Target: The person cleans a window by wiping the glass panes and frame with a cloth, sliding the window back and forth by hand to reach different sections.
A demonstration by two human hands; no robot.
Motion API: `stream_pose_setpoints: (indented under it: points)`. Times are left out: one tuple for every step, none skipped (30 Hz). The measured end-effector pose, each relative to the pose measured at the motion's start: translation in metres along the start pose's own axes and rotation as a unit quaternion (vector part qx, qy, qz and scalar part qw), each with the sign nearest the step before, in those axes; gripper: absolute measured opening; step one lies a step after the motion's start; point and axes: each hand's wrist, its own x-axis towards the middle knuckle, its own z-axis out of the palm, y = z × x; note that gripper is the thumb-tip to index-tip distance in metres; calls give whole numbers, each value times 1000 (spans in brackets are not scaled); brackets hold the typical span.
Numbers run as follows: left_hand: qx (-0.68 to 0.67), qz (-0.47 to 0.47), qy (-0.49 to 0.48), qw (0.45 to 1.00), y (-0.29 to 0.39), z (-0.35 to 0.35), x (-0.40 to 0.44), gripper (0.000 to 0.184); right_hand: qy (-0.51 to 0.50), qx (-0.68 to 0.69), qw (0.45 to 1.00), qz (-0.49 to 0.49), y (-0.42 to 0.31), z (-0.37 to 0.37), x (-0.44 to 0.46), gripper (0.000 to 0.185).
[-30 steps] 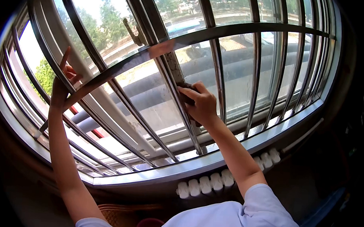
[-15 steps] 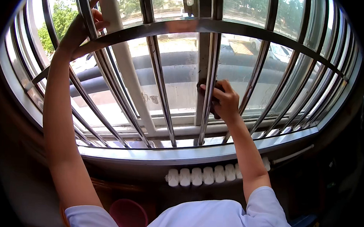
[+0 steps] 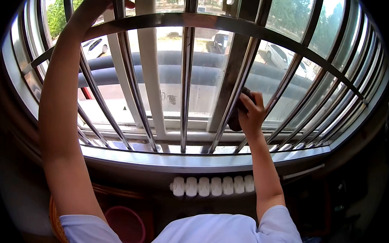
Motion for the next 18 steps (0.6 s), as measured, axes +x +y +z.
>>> stream_pose_setpoints:
  points:
    - [-18, 12, -39, 999, 1, 2, 1, 41, 38, 9, 999, -9, -1, -1, 10, 43]
    - [-37, 26, -77, 996, 2, 3, 1, 47, 48, -6, 999, -17, 3, 2, 15, 48]
    - [-45, -8, -94, 994, 6, 4, 1, 54, 39, -26, 999, -6, 3, 3, 21, 49]
    - [-47, -5, -96, 994, 7, 6, 1, 54, 31, -46, 998, 4, -1, 2, 28, 50]
    - [-43, -5, -91, 995, 7, 9, 1, 55, 49, -51, 998, 1, -6, -1, 37, 47]
    - [-39, -6, -86, 996, 7, 9, 0, 55, 50, -55, 997, 0, -3, 4, 38, 47]
    - [-35, -9, -80, 996, 7, 10, -2, 55, 41, -45, 998, 18, 2, 10, 36, 43]
    - [-30, -12, -76, 997, 7, 10, -4, 56, 32, -35, 998, 36, 4, 16, 33, 39]
    - [-25, -16, -73, 997, 7, 10, -5, 56, 29, -46, 998, 36, -2, 18, 26, 33]
    - [-21, -19, -71, 997, 5, 8, -4, 57, -29, -62, 997, 38, -3, 18, 12, 46]
    - [-80, -24, -87, 993, 5, 5, 1, 45, -64, -67, 995, 27, 0, 17, -5, 49]
    - [-67, -43, -62, 995, 14, 12, -3, 47, -98, -73, 992, 14, 0, 15, -14, 51]
    - [-47, -37, -75, 995, 14, 12, 0, 47, -94, -58, 994, 27, -1, 16, -20, 53]
    - [-26, -33, -89, 995, 16, 11, 2, 46, -89, -58, 994, 28, 3, 18, -18, 53]
    - [-27, -54, -88, 994, 28, 15, -2, 49, -28, -28, 999, 29, -1, 17, -7, 43]
    - [-27, -56, -85, 994, 23, 13, -1, 49, 30, 4, 999, 27, -4, 15, 7, 34]
    - [-62, -62, -87, 992, 15, 10, 1, 49, 65, 17, 997, 30, -7, 13, 24, 37]
    - [-96, -68, -86, 989, 7, 6, -1, 49, 55, 21, 997, 46, -4, 15, 36, 34]
